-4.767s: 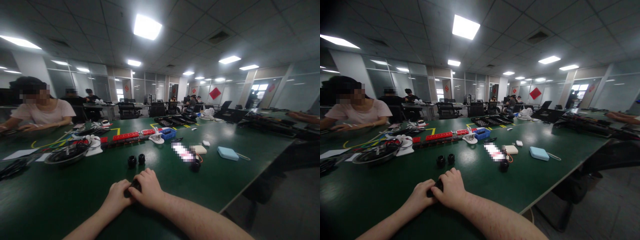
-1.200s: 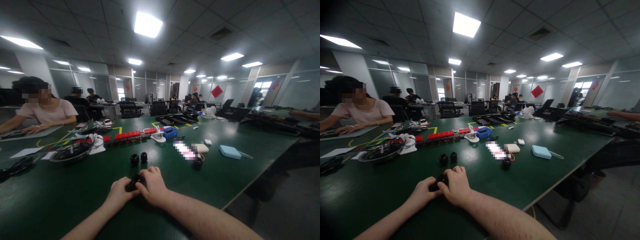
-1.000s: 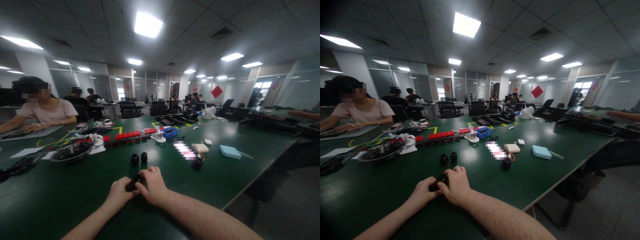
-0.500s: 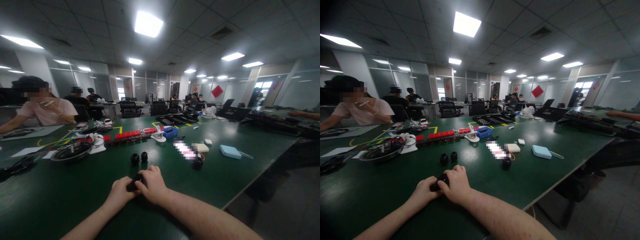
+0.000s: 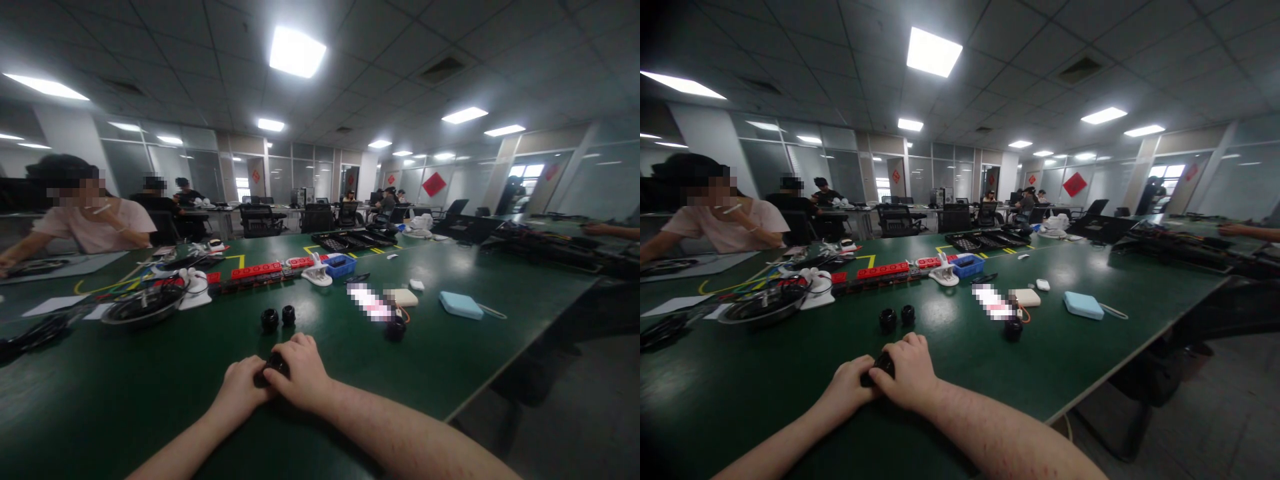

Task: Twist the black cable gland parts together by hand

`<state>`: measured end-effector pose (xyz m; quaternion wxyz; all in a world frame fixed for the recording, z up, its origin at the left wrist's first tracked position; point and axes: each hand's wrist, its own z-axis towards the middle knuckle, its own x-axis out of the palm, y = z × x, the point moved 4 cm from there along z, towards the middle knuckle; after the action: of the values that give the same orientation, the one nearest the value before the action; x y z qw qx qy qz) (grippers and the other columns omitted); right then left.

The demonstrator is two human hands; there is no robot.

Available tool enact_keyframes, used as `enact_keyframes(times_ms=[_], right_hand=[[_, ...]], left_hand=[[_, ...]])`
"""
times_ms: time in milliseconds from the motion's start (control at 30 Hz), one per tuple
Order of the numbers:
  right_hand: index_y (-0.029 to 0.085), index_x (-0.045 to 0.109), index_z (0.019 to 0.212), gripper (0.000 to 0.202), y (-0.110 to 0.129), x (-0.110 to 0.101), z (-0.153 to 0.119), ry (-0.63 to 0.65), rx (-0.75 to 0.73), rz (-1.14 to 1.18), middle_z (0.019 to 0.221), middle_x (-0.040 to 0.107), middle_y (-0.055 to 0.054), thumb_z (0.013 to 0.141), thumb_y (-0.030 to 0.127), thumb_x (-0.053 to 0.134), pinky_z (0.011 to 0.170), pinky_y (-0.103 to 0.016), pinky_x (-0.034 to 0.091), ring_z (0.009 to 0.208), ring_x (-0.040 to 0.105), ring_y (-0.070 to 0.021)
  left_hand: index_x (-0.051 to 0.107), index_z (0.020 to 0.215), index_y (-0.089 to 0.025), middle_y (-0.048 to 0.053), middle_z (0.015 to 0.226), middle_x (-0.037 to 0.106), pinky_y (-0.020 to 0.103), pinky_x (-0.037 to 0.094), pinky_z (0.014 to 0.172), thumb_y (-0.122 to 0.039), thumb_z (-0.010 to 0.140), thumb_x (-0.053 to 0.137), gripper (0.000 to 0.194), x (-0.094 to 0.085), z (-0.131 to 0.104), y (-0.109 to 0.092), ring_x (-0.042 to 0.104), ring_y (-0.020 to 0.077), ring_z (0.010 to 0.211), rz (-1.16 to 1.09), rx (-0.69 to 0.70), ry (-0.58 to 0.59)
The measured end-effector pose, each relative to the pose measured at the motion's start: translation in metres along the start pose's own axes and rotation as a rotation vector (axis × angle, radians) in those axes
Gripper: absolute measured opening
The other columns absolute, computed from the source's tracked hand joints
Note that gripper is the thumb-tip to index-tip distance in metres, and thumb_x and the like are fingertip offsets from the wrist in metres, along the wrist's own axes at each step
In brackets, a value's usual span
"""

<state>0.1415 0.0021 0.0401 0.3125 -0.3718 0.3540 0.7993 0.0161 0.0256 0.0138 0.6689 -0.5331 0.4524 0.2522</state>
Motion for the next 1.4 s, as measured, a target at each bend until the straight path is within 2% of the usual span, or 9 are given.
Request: enact_keyframes(times_ms=[233,433,600,833,1100,1400], right_hand=[[0.019,0.054,0.091,0.025,-0.001,0.002,0.000,-0.013,0.019,-0.006,0.088,0.053,-0.003,0.074,0.037,0.056,0.077,-0.032,0.030,0.088,0.041,-0.0187],[0.017,0.055,0.099,0.031,-0.003,0.006,0.001,-0.034,-0.002,0.024,0.089,0.053,-0.005,0.074,0.035,0.056,0.077,-0.032,0.032,0.088,0.041,-0.0189],[0.017,0.057,0.090,0.024,-0.003,0.007,0.003,-0.035,-0.014,0.018,0.084,0.054,-0.003,0.072,0.032,0.057,0.076,-0.031,0.032,0.086,0.042,-0.0184],[0.017,0.056,0.090,0.026,0.002,0.003,0.004,-0.003,-0.048,0.031,0.084,0.055,-0.003,0.075,0.039,0.054,0.076,-0.032,0.032,0.085,0.042,-0.0180],[0.018,0.055,0.086,0.026,0.006,0.004,0.005,0.014,-0.085,0.020,0.081,0.056,-0.002,0.074,0.040,0.055,0.074,-0.030,0.032,0.082,0.042,-0.0172],[0.018,0.054,0.086,0.029,0.015,0.000,0.003,0.036,-0.158,-0.034,0.084,0.055,-0.003,0.073,0.044,0.055,0.078,-0.033,0.029,0.084,0.039,-0.0182]], left_hand=[[0.058,0.071,-0.019,0.001,0.082,0.058,0.029,0.039,0.073,-0.039,0.067,0.051,0.022,-0.002,-0.002,-0.002,0.053,0.0190,0.079,-0.007,-0.017,0.007],[0.059,0.074,-0.019,0.001,0.083,0.058,0.029,0.038,0.073,-0.037,0.067,0.052,0.022,-0.002,-0.002,-0.004,0.053,0.0190,0.081,0.012,-0.017,0.010],[0.059,0.073,-0.019,0.001,0.083,0.058,0.027,0.038,0.073,-0.035,0.065,0.054,0.019,-0.002,-0.001,-0.005,0.053,0.0191,0.083,0.046,-0.019,0.000],[0.059,0.073,-0.020,0.000,0.084,0.059,0.027,0.038,0.072,-0.036,0.066,0.053,0.018,0.000,0.000,-0.001,0.053,0.0192,0.083,-0.008,-0.004,0.004],[0.058,0.074,-0.018,0.002,0.084,0.058,0.029,0.038,0.074,-0.029,0.067,0.052,0.014,-0.002,-0.001,-0.006,0.052,0.0192,0.082,0.078,0.004,0.013],[0.057,0.085,-0.019,0.002,0.093,0.058,0.031,0.036,0.079,-0.025,0.070,0.049,0.018,-0.001,-0.001,-0.001,0.052,0.0197,0.088,0.041,-0.037,0.042]])
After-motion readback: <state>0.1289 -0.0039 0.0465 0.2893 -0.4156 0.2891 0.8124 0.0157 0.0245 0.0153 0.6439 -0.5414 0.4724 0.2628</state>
